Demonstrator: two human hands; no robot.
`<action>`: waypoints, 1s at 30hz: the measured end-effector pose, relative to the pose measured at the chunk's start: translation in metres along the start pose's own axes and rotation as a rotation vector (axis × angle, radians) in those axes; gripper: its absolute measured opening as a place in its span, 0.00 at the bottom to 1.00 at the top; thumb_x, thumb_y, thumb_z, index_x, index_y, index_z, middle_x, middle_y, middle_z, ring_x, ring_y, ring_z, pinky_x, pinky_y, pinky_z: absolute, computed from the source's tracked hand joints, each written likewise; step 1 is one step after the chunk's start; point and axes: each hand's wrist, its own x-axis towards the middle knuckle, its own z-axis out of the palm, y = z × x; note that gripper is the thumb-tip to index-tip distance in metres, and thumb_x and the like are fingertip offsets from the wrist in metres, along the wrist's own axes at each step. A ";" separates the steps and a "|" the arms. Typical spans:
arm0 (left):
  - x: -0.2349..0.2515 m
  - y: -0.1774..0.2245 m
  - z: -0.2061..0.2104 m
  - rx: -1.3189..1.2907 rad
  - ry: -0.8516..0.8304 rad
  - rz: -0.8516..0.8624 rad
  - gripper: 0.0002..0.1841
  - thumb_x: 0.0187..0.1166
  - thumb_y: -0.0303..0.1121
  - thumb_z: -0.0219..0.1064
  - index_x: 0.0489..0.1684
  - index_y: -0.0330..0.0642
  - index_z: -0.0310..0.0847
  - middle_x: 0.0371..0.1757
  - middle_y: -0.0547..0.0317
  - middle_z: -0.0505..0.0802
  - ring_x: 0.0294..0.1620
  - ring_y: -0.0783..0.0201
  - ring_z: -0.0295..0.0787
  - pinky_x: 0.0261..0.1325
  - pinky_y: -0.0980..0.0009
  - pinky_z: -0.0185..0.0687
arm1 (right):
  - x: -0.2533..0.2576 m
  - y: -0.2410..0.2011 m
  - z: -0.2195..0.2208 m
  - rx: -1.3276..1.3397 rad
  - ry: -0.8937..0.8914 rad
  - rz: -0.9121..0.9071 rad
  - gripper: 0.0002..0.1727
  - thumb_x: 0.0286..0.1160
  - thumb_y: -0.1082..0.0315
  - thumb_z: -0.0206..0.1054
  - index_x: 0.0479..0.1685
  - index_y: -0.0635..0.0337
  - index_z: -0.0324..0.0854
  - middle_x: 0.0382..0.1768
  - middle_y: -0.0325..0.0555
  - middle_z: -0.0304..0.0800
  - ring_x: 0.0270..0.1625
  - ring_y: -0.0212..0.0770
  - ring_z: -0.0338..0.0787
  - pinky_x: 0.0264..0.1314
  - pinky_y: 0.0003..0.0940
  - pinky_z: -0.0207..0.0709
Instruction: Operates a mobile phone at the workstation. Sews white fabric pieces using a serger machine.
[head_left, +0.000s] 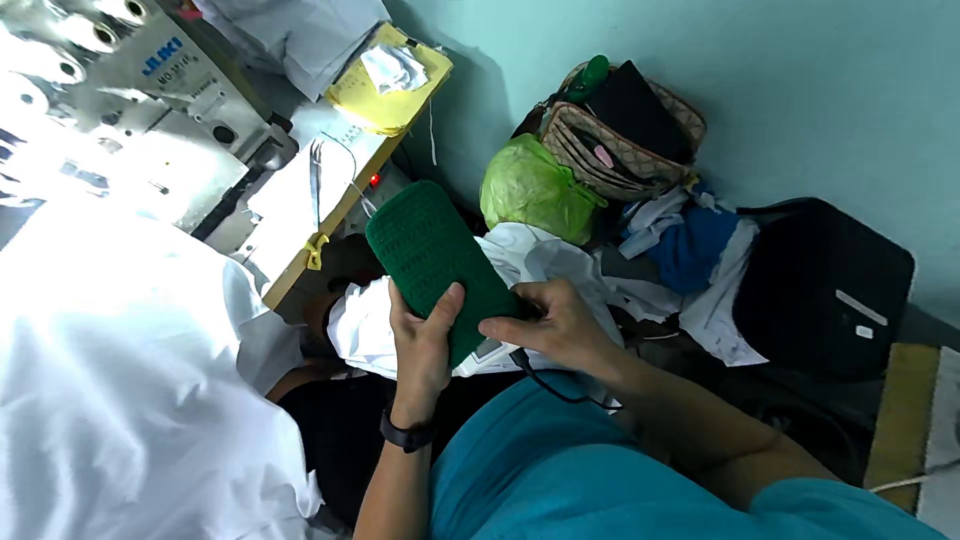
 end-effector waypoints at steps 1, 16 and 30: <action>0.000 -0.001 0.000 0.001 0.004 0.002 0.23 0.78 0.26 0.65 0.71 0.50 0.67 0.44 0.63 0.95 0.39 0.68 0.96 0.42 0.69 0.95 | 0.000 0.001 0.000 -0.004 0.003 -0.001 0.15 0.65 0.54 0.79 0.21 0.53 0.85 0.15 0.24 0.80 0.18 0.12 0.76 0.20 0.12 0.68; 0.003 0.000 -0.008 0.038 -0.019 -0.006 0.24 0.75 0.27 0.67 0.69 0.53 0.68 0.43 0.65 0.95 0.39 0.70 0.96 0.41 0.70 0.95 | -0.001 0.003 0.007 -0.042 0.015 -0.010 0.17 0.65 0.52 0.79 0.20 0.53 0.85 0.14 0.24 0.79 0.18 0.12 0.74 0.20 0.11 0.66; 0.009 0.009 -0.017 0.106 -0.163 -0.035 0.29 0.70 0.24 0.70 0.72 0.54 0.69 0.46 0.66 0.95 0.41 0.70 0.95 0.42 0.71 0.94 | -0.010 0.012 0.019 -0.026 0.064 -0.124 0.15 0.69 0.54 0.76 0.26 0.56 0.89 0.19 0.24 0.85 0.21 0.10 0.77 0.22 0.10 0.69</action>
